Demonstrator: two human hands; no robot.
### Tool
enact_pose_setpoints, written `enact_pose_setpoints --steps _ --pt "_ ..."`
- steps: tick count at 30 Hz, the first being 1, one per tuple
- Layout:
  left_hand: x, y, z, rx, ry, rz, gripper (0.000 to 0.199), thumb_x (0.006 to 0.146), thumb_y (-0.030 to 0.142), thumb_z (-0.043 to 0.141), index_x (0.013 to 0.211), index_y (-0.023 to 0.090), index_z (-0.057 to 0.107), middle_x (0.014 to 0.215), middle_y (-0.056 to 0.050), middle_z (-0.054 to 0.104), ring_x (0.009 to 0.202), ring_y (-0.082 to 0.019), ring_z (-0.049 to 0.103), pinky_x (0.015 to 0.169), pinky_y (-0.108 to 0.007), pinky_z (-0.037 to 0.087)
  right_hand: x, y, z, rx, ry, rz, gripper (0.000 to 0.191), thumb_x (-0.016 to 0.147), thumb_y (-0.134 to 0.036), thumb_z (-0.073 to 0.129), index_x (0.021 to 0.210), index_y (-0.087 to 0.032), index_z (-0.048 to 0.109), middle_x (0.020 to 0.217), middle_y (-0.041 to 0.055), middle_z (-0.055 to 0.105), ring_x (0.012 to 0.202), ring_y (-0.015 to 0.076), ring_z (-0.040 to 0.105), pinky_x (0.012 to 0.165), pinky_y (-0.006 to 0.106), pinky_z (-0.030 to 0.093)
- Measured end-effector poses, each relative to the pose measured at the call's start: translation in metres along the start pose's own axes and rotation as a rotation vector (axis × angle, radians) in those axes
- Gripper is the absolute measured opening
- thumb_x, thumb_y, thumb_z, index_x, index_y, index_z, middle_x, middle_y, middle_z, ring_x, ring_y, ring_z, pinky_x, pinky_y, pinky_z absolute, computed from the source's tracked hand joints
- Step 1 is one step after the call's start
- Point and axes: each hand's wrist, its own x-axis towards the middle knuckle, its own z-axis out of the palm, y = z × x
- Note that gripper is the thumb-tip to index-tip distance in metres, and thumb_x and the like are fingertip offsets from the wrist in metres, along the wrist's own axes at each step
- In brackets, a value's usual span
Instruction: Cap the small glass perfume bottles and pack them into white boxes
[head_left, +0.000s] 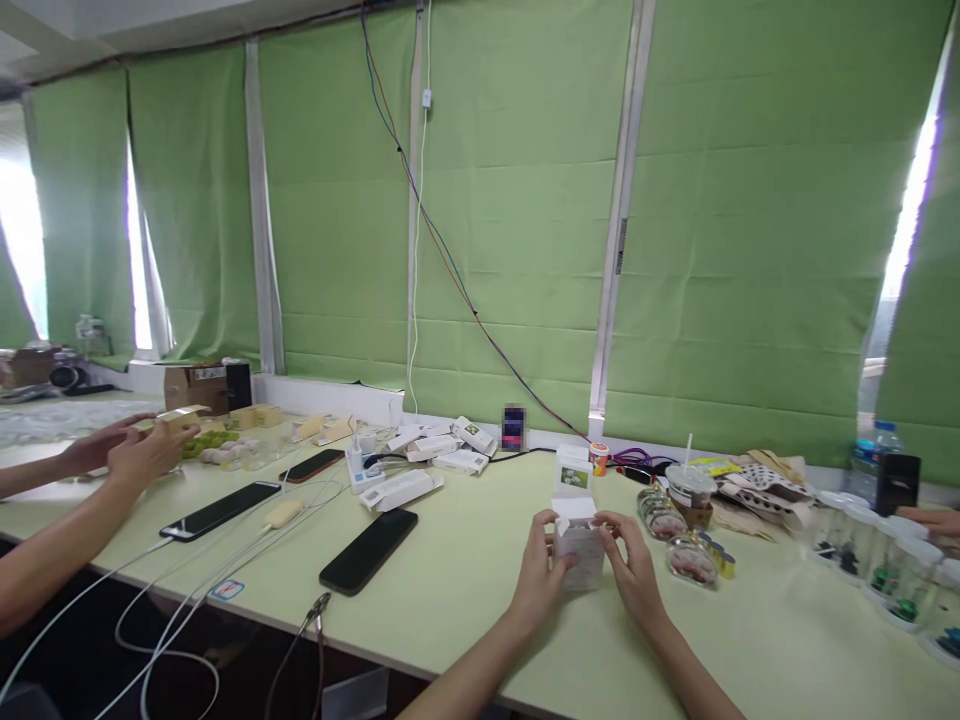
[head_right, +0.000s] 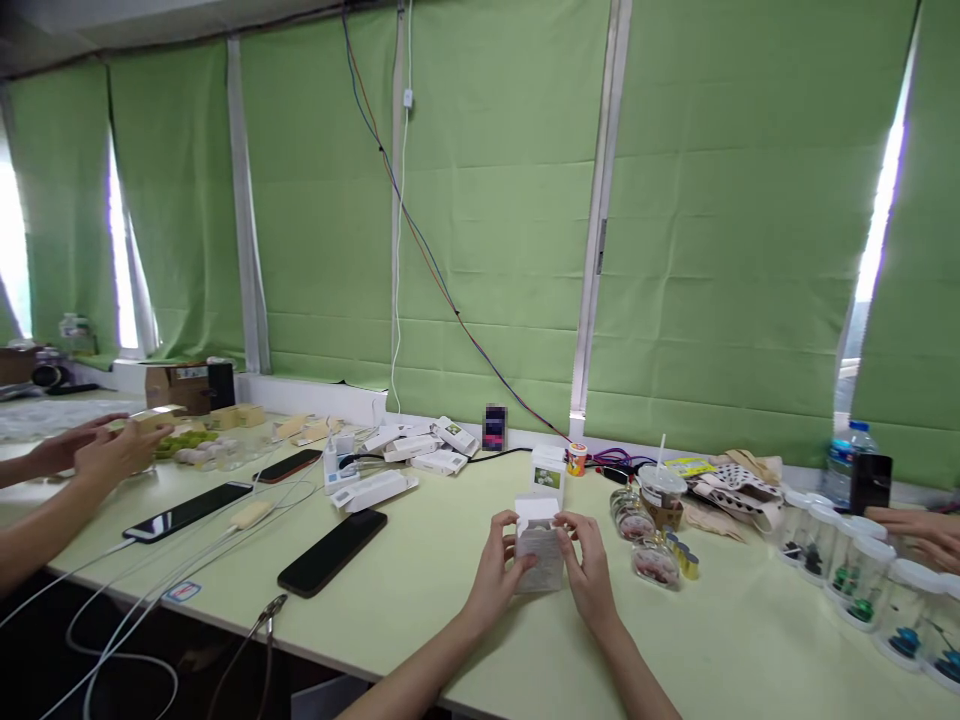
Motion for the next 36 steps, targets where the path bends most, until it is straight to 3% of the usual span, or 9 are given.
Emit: enact_pose_setpoints --steps 6,12,18,23,27,31,36 --pt "0.001 0.004 -0.001 0.12 -0.106 0.091 0.046 0.076 0.005 0.048 0.117 0.027 0.05 0.115 -0.006 0.051 0.112 -0.022 0.047 0.091 -0.035 0.043 0.0 0.001 -0.009 -0.039 -0.104 -0.119 0.025 0.091 -0.038 0.041 0.105 -0.026 0.058 0.103 0.0067 0.062 0.099 0.0258 0.05 0.08 0.04 0.044" --pt "-0.001 -0.007 0.002 0.045 -0.029 0.012 0.043 0.075 0.009 0.054 0.11 0.025 0.034 0.107 -0.003 0.052 0.085 -0.016 0.055 0.078 -0.031 0.047 0.002 -0.001 0.003 -0.113 -0.046 -0.182 0.019 0.09 -0.034 0.043 0.098 -0.026 0.058 0.099 0.0061 0.06 0.098 0.0257 0.05 0.085 0.042 0.041" --pt "-0.001 -0.005 0.002 0.05 -0.056 0.025 0.037 0.078 0.012 0.054 0.106 0.024 0.034 0.104 -0.003 0.051 0.09 -0.017 0.055 0.079 -0.03 0.047 0.015 -0.007 0.007 -0.062 0.02 -0.066 0.019 0.086 -0.037 0.051 0.098 -0.023 0.057 0.09 0.0048 0.058 0.086 0.023 0.051 0.076 0.037 0.042" --pt "-0.002 -0.007 0.002 0.079 -0.052 0.032 0.037 0.078 0.012 0.054 0.109 0.025 0.036 0.108 -0.003 0.05 0.091 -0.017 0.055 0.081 -0.031 0.046 0.029 -0.006 0.002 0.0 -0.167 0.087 0.021 0.083 -0.04 0.054 0.092 -0.023 0.061 0.087 0.0043 0.061 0.081 0.0227 0.052 0.069 0.033 0.043" --pt "-0.002 -0.011 0.001 0.117 -0.058 0.053 0.035 0.079 0.014 0.053 0.11 0.025 0.041 0.107 -0.003 0.052 0.094 -0.018 0.053 0.083 -0.031 0.046 0.036 -0.009 -0.008 -0.129 -0.301 -0.022 0.023 0.087 -0.04 0.049 0.079 -0.024 0.063 0.083 0.0039 0.064 0.081 0.023 0.05 0.074 0.036 0.04" --pt "-0.001 -0.011 0.0 0.163 -0.094 0.085 0.034 0.078 0.013 0.054 0.11 0.024 0.047 0.109 -0.005 0.053 0.1 -0.02 0.052 0.089 -0.034 0.043 0.041 -0.014 -0.015 -0.231 -0.308 -0.125 0.027 0.087 -0.041 0.048 0.071 -0.023 0.06 0.08 0.0041 0.057 0.079 0.0221 0.047 0.074 0.036 0.038" --pt "0.0 -0.012 0.0 0.154 -0.076 0.046 0.037 0.077 0.013 0.054 0.112 0.024 0.045 0.11 -0.005 0.054 0.1 -0.021 0.052 0.09 -0.035 0.043 0.04 -0.004 -0.014 -0.058 -0.238 0.09 0.036 0.084 -0.047 0.048 0.058 -0.022 0.053 0.072 0.0018 0.048 0.074 0.0212 0.047 0.072 0.035 0.036"
